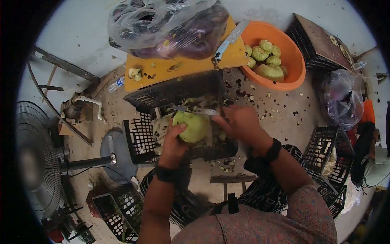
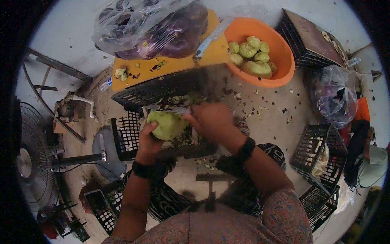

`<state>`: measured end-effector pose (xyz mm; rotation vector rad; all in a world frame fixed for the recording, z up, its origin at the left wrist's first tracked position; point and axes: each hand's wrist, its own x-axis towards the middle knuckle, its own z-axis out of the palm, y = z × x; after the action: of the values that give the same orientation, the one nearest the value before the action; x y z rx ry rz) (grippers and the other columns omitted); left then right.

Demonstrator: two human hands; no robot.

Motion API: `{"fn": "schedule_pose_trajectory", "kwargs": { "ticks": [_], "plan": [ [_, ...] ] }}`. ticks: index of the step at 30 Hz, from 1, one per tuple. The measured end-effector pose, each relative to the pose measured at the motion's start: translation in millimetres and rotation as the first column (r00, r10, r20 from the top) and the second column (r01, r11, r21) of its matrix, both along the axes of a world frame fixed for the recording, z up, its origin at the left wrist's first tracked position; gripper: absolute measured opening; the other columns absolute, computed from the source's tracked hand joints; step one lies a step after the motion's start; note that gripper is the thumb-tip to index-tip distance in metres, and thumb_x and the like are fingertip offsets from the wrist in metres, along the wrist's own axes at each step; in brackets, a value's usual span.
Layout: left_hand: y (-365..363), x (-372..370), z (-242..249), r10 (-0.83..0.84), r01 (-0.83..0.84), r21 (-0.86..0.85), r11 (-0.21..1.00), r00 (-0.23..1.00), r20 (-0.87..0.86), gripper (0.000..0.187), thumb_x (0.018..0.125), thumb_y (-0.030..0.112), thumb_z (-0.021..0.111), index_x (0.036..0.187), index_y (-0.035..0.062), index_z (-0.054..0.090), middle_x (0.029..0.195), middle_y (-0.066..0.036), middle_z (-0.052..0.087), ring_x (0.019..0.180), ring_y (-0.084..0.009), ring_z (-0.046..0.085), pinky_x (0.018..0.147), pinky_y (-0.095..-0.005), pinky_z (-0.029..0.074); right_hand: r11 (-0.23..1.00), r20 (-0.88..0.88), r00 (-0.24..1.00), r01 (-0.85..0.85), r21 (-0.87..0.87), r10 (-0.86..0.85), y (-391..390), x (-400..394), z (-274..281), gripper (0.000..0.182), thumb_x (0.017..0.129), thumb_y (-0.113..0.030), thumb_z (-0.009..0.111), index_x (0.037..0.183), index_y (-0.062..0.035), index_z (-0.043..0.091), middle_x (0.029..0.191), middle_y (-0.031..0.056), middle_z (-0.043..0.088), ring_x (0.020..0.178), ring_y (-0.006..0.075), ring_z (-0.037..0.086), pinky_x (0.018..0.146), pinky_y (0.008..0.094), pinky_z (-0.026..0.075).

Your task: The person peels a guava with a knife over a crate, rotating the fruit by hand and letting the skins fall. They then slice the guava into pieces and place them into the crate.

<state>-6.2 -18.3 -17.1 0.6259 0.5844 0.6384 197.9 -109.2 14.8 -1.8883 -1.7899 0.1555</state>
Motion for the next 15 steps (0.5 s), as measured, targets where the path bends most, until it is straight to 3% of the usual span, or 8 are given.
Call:
{"fn": "schedule_pose_trajectory", "kwargs": {
  "ticks": [5, 7, 11, 15],
  "plan": [
    [0, -2, -1, 0.011, -0.011, -0.023, 1.000, 1.000, -0.001, 0.051, 0.077, 0.015, 0.059, 0.124, 0.0012, 0.045, 0.115, -0.014, 0.057, 0.106, -0.0266, 0.058, 0.091, -0.0413, 0.049, 1.000, -0.006, 1.000, -0.023, -0.013, 0.023, 5, -3, 1, 0.035, 0.085, -0.039, 0.062, 0.072, -0.0068, 0.060, 0.063, 0.0128, 0.059, 0.060, 0.0334, 0.060, 0.053, 0.0435, 0.046],
    [-4, -3, 0, -0.093, 0.094, 0.026, 0.995, 0.994, -0.058, 0.051, 0.076, 0.014, 0.060, 0.123, 0.0012, 0.045, 0.114, -0.014, 0.057, 0.106, -0.0264, 0.059, 0.090, -0.0413, 0.050, 0.999, -0.009, 0.999, -0.035, -0.041, 0.034, 8, -7, 1, 0.034, 0.085, -0.039, 0.061, 0.073, -0.0071, 0.061, 0.063, 0.0128, 0.059, 0.060, 0.0334, 0.060, 0.053, 0.0436, 0.046],
    [-10, 3, 6, -0.031, 0.028, -0.072, 0.997, 0.998, -0.048, 0.053, 0.074, 0.014, 0.060, 0.123, 0.0010, 0.045, 0.114, -0.014, 0.057, 0.105, -0.0261, 0.059, 0.089, -0.0410, 0.050, 0.998, -0.015, 1.000, -0.018, -0.054, 0.017, 11, -10, 1, 0.036, 0.086, -0.040, 0.059, 0.073, -0.0072, 0.061, 0.061, 0.0138, 0.058, 0.058, 0.0347, 0.059, 0.052, 0.0442, 0.046],
    [-9, 0, 8, -0.047, 0.049, 0.024, 0.999, 0.996, -0.071, 0.058, 0.072, 0.013, 0.061, 0.127, 0.0017, 0.043, 0.115, -0.013, 0.057, 0.105, -0.0261, 0.058, 0.090, -0.0405, 0.049, 1.000, -0.119, 0.993, -0.018, 0.017, 0.020, 17, -14, -7, 0.037, 0.087, -0.040, 0.058, 0.071, -0.0063, 0.061, 0.059, 0.0150, 0.058, 0.057, 0.0358, 0.059, 0.052, 0.0440, 0.046]
  ]
}}
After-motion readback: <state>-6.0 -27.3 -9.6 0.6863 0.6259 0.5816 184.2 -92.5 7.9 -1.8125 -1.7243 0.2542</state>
